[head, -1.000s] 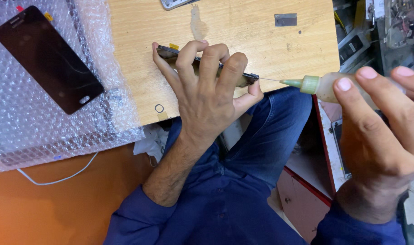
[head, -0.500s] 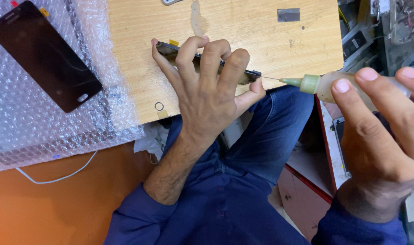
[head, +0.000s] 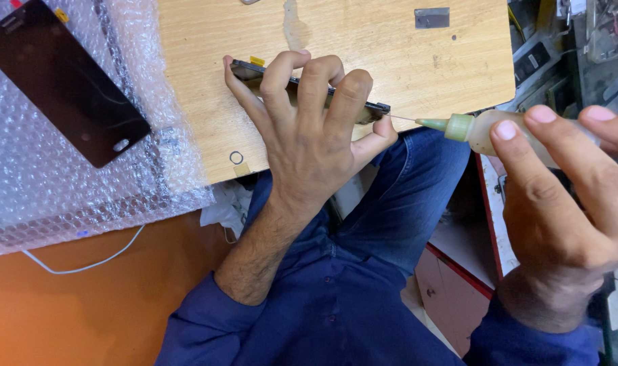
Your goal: The person tests a Samsung smartphone screen by navigating menus and running a touch test. They then apply a liquid from a small bottle to the edge of the phone's frame and wipe it with a cloth.
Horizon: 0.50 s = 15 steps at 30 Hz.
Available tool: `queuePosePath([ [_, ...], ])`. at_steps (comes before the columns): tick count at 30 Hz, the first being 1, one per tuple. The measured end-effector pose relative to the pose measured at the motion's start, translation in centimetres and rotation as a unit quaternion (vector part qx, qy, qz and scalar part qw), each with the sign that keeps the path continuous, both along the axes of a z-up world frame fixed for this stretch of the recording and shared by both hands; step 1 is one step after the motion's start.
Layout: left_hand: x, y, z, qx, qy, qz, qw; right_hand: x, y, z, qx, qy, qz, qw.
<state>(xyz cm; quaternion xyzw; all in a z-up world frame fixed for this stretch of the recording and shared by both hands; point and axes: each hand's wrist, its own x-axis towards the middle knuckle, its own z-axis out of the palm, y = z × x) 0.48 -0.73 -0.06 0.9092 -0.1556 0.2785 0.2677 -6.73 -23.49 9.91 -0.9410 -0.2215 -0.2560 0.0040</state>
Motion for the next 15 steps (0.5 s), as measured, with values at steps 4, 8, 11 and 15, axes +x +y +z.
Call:
queuePosePath([
  [4,-0.14,0.03,0.09,0.000,0.008,0.000,1.000,-0.33,-0.07,-0.15,0.003,0.001,-0.001,1.000],
  [8,0.06,-0.03,-0.01,0.000,-0.001,0.000,1.000,-0.66,-0.24,-0.31,0.001,0.014,-0.024,1.000],
  [11,0.03,-0.05,-0.07,-0.001,0.000,0.002,1.000,-0.51,-0.52,-0.46,-0.001,0.014,-0.010,1.000],
  [15,-0.09,-0.04,0.01,0.000,0.006,0.002,1.000,-0.23,-0.57,-0.44,-0.012,0.005,0.004,1.000],
])
